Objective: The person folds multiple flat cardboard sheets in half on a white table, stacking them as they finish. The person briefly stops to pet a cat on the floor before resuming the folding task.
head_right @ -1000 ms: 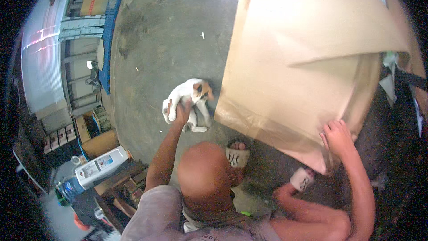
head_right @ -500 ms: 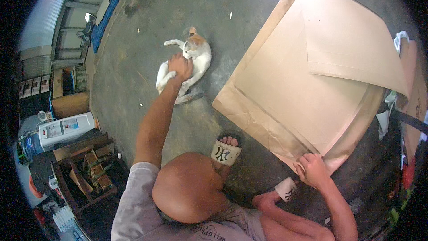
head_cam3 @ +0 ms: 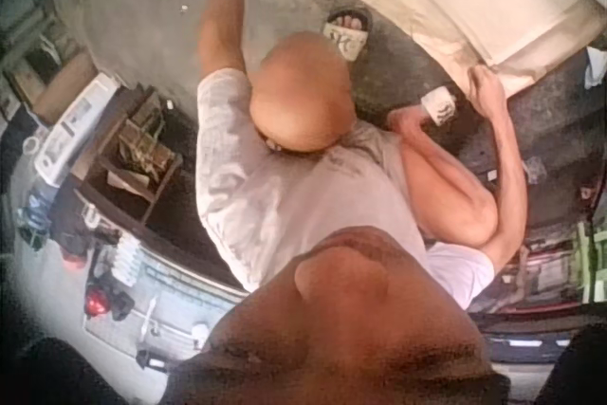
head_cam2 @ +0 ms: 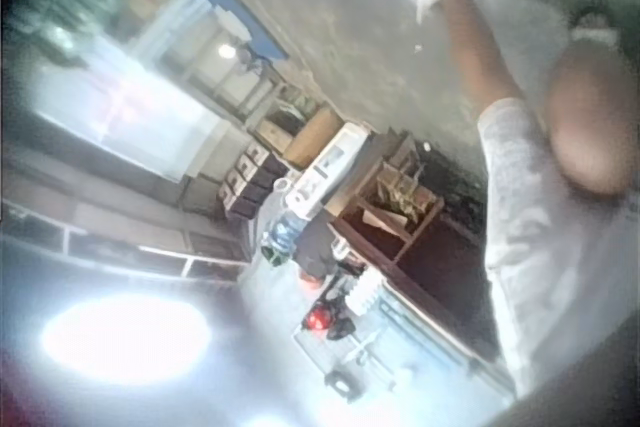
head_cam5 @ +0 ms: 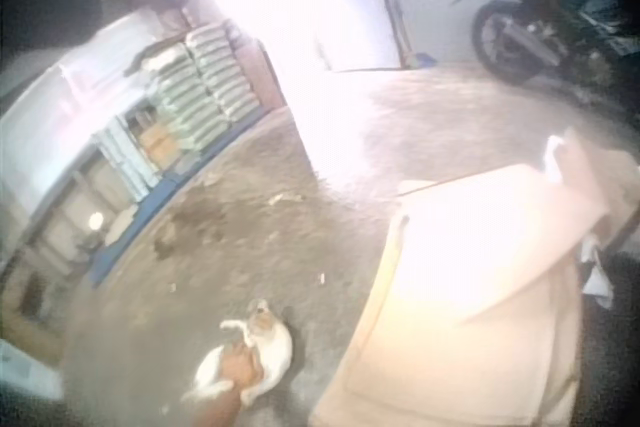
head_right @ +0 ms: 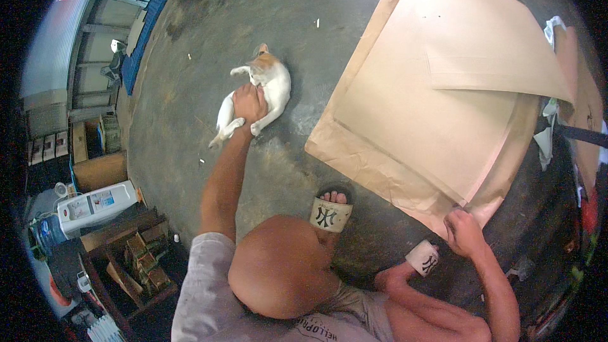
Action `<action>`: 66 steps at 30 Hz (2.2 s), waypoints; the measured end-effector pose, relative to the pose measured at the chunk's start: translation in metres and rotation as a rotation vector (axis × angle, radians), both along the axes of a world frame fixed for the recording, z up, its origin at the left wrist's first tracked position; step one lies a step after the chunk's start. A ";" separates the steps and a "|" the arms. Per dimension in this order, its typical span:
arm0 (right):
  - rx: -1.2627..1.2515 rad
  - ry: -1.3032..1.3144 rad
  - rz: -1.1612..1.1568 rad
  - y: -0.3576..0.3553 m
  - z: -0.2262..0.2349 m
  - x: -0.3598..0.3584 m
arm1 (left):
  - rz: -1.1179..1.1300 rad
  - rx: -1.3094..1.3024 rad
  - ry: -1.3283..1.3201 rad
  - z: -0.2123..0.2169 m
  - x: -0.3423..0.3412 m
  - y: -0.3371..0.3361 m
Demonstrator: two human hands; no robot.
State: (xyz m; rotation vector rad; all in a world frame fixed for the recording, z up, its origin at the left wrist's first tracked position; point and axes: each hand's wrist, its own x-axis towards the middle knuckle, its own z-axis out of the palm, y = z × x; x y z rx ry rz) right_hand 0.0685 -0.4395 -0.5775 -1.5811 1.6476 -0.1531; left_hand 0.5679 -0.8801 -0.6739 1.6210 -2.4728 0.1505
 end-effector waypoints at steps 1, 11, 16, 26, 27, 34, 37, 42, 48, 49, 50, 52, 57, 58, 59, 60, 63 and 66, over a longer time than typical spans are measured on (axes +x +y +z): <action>0.020 0.013 0.019 0.001 -0.002 0.000 | -0.063 -0.030 -0.049 -0.001 0.006 -0.003; 0.060 0.042 0.043 -0.010 0.004 0.003 | -0.070 0.028 0.155 0.003 0.017 0.011; 0.111 0.038 0.053 -0.005 0.001 0.001 | -0.208 0.126 -0.102 0.018 0.004 0.010; 0.140 0.103 0.065 -0.007 -0.004 0.003 | -0.235 0.035 -0.241 0.019 -0.016 0.009; 0.147 0.109 0.065 -0.006 -0.003 0.003 | -0.209 0.114 -0.188 0.019 -0.014 0.002; 0.147 0.111 0.035 -0.001 -0.010 -0.004 | -0.049 0.237 -0.155 0.016 -0.024 -0.013; 0.167 0.094 0.039 -0.003 -0.005 0.001 | 0.003 0.229 -0.193 0.015 -0.029 -0.015; 0.125 0.072 0.000 -0.002 -0.008 0.000 | -0.124 0.291 -0.102 0.030 -0.027 -0.024; 0.199 0.074 0.011 -0.003 -0.014 -0.002 | -0.054 0.286 -0.050 0.029 -0.033 -0.024; 0.179 0.071 0.009 -0.001 -0.016 -0.003 | -0.033 0.306 -0.046 0.030 -0.036 -0.022; 0.152 0.067 0.005 0.002 -0.019 -0.005 | -0.013 0.320 -0.045 0.034 -0.040 -0.023; 0.135 0.068 0.012 0.009 -0.026 -0.008 | 0.024 0.345 -0.016 0.039 -0.047 -0.021; 0.222 0.121 0.069 0.005 -0.025 -0.006 | 0.092 0.318 0.061 0.034 -0.044 -0.020; 0.211 0.112 0.064 0.004 -0.026 -0.005 | 0.104 0.326 0.041 0.032 -0.041 -0.021; 0.202 0.104 0.056 0.004 -0.026 -0.005 | 0.113 0.337 0.023 0.030 -0.042 -0.022; 0.194 0.097 0.048 0.004 -0.026 -0.004 | 0.121 0.347 0.005 0.029 -0.042 -0.022; 0.184 0.112 0.061 0.004 -0.030 -0.007 | 0.077 0.319 -0.011 0.028 -0.037 -0.022; 0.204 0.121 0.046 0.001 -0.028 -0.004 | 0.109 0.367 -0.022 0.027 -0.030 -0.026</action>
